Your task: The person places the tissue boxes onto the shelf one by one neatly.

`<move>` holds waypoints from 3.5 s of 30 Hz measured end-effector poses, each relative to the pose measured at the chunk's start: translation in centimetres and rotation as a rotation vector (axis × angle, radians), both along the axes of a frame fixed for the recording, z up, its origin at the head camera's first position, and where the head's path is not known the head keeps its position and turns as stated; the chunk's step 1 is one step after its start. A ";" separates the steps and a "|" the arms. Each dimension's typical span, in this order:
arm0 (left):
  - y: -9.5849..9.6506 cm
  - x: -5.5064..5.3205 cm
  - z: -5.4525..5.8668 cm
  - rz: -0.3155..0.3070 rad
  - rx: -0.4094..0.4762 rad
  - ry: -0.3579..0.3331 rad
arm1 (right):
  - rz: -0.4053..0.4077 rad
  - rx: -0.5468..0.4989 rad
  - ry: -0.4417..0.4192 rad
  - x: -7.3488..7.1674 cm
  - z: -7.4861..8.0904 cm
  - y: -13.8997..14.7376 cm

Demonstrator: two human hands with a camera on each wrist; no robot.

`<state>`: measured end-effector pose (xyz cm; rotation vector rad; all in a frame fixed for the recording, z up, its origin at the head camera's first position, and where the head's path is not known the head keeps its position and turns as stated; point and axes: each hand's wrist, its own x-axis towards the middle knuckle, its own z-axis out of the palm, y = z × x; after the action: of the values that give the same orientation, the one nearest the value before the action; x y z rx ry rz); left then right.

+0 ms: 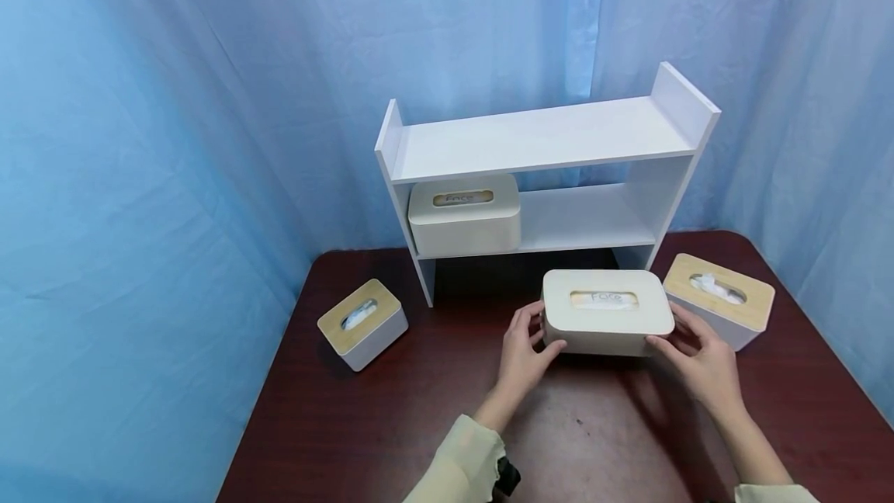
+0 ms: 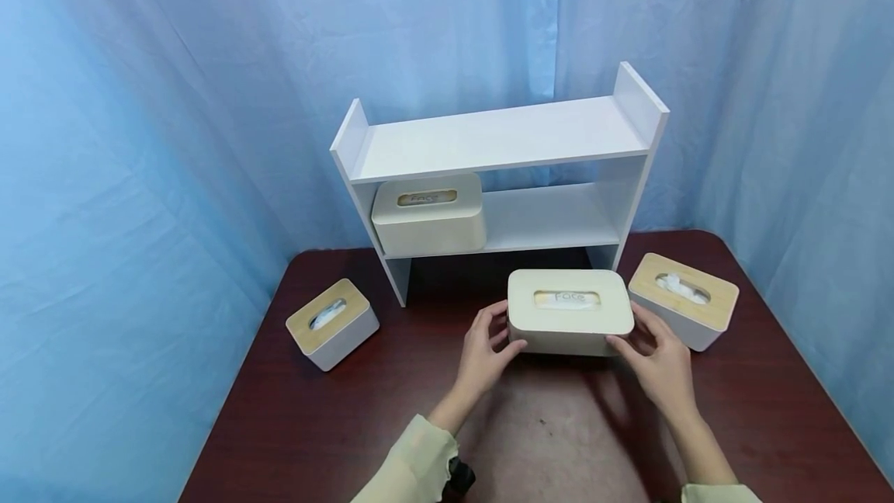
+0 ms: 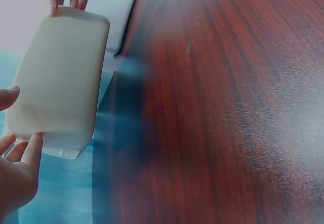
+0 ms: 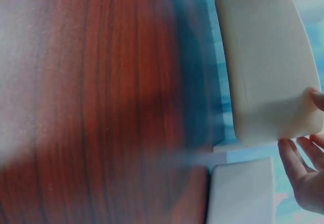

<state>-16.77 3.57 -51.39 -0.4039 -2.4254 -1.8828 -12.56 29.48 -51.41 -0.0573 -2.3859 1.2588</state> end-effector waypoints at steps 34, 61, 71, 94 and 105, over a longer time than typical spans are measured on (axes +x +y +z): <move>-0.6 0.1 5.5 -0.007 0.074 0.118 | -0.043 -0.181 0.157 -0.5 6.0 -0.8; -0.4 -1.7 9.4 -0.063 0.085 0.255 | -0.041 -0.273 0.280 -3.0 10.1 -1.2; 0.0 -3.3 10.0 -0.062 0.082 0.253 | -0.101 -0.284 0.268 -5.1 10.3 -1.7; 1.5 -7.6 10.7 -0.080 -0.004 0.167 | -0.101 -0.399 0.330 -10.3 10.1 -4.2; 2.1 -9.0 10.5 -0.044 -0.119 0.165 | -0.086 -0.402 0.296 -11.9 9.2 -4.3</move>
<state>-25.78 5.62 -40.88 -0.5978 -2.4439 -1.6528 -24.49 25.22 -42.18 -0.0879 -1.8391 1.5663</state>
